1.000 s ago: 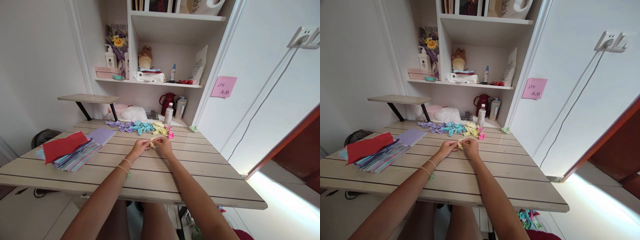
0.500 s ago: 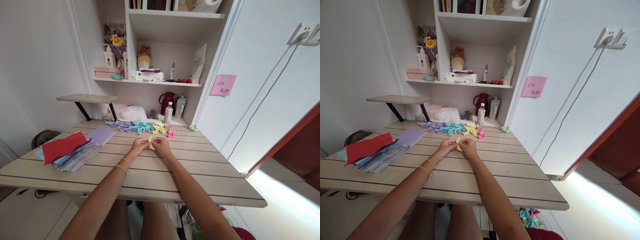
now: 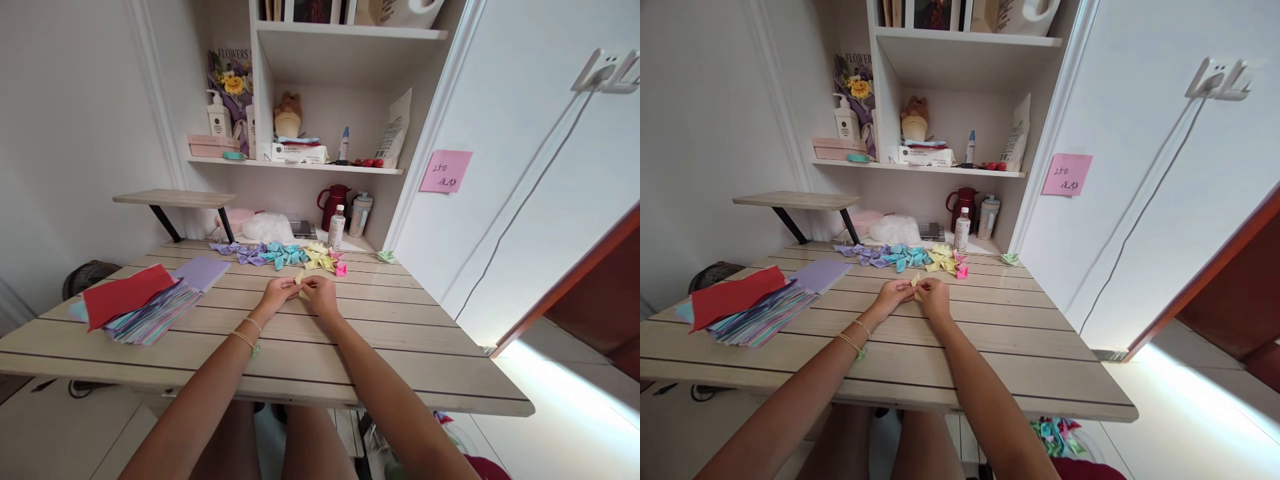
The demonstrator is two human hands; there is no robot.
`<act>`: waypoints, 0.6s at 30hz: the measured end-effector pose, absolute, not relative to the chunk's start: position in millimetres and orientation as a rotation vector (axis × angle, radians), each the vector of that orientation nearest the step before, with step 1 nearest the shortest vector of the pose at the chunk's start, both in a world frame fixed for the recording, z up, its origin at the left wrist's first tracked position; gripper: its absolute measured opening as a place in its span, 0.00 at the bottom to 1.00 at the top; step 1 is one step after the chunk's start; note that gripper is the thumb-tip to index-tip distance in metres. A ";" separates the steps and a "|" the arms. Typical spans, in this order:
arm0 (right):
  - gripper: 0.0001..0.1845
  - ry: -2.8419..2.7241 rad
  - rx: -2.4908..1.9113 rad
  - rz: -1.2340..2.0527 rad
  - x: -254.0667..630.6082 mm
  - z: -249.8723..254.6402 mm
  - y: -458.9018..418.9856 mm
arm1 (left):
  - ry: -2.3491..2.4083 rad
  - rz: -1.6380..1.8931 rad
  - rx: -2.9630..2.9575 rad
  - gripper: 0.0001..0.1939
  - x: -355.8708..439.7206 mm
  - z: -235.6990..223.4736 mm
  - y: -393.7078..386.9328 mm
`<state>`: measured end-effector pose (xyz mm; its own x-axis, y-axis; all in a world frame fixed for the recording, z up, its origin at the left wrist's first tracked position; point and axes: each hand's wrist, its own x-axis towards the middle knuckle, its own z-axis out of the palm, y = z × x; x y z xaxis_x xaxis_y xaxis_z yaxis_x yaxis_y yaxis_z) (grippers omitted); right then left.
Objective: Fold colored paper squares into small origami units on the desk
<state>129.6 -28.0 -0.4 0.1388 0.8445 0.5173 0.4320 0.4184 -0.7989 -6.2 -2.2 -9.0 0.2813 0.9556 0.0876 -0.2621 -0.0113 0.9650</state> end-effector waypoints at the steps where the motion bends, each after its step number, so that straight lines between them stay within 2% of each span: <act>1: 0.06 -1.495 -1.193 0.430 129.5 -0.6 -28.0 | 0.778 1.135 1.180 0.21 -6.4 -9.0 -2.2; 10: 0.07 -1.626 -1.217 0.296 130.4 -0.1 -26.4 | 0.731 1.111 1.192 0.22 -7.9 -7.3 -4.9; 18: 0.09 -1.780 -1.245 0.109 131.4 0.0 -24.8 | 0.647 1.126 1.106 0.30 -2.7 -7.3 -7.8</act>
